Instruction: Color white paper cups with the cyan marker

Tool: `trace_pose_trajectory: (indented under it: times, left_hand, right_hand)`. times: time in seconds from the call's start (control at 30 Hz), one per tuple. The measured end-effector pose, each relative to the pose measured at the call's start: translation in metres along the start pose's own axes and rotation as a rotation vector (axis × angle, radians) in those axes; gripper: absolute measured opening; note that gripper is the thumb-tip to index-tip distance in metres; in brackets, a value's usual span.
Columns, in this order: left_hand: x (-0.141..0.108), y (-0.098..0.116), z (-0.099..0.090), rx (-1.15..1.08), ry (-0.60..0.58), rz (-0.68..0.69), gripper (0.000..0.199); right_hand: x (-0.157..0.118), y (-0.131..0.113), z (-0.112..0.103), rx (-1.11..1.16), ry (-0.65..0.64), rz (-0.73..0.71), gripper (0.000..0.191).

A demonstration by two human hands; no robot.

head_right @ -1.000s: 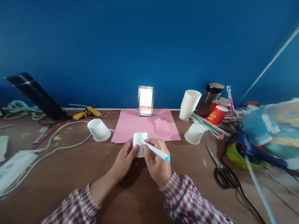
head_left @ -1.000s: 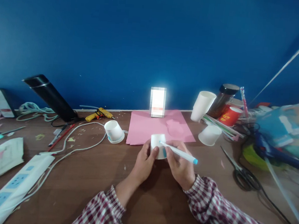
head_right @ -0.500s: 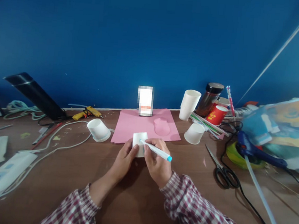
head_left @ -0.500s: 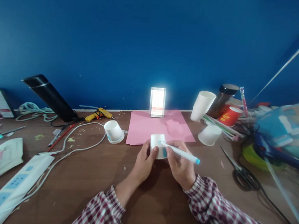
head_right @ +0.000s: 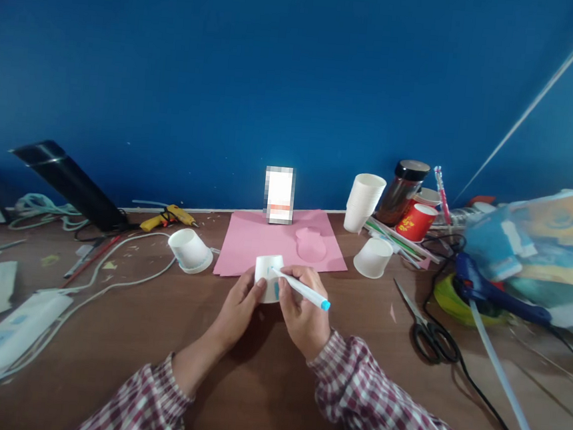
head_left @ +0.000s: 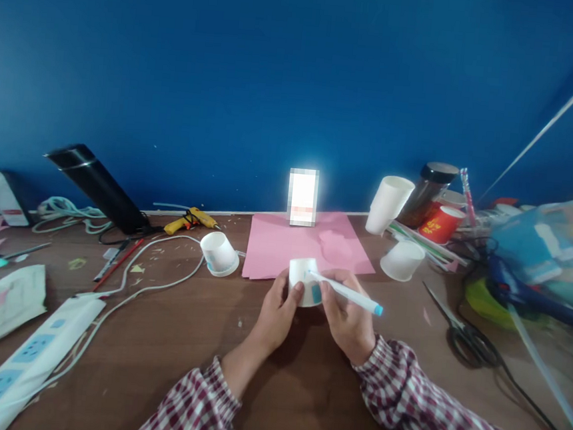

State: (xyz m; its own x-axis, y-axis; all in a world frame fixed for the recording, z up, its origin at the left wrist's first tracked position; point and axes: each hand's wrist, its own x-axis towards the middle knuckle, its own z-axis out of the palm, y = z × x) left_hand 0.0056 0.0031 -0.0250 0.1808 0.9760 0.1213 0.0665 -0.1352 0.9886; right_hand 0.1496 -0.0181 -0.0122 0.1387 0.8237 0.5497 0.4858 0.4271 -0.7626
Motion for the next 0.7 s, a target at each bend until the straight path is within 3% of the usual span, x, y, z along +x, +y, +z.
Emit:
trace_pose_trajectory:
  times: [0.7]
  left_hand:
    - [-0.0007,-0.0006,0.0007,0.002,0.002,0.015,0.04]
  right_hand:
    - [0.0004,-0.0009,0.0008,-0.031,-0.009,-0.005,0.011]
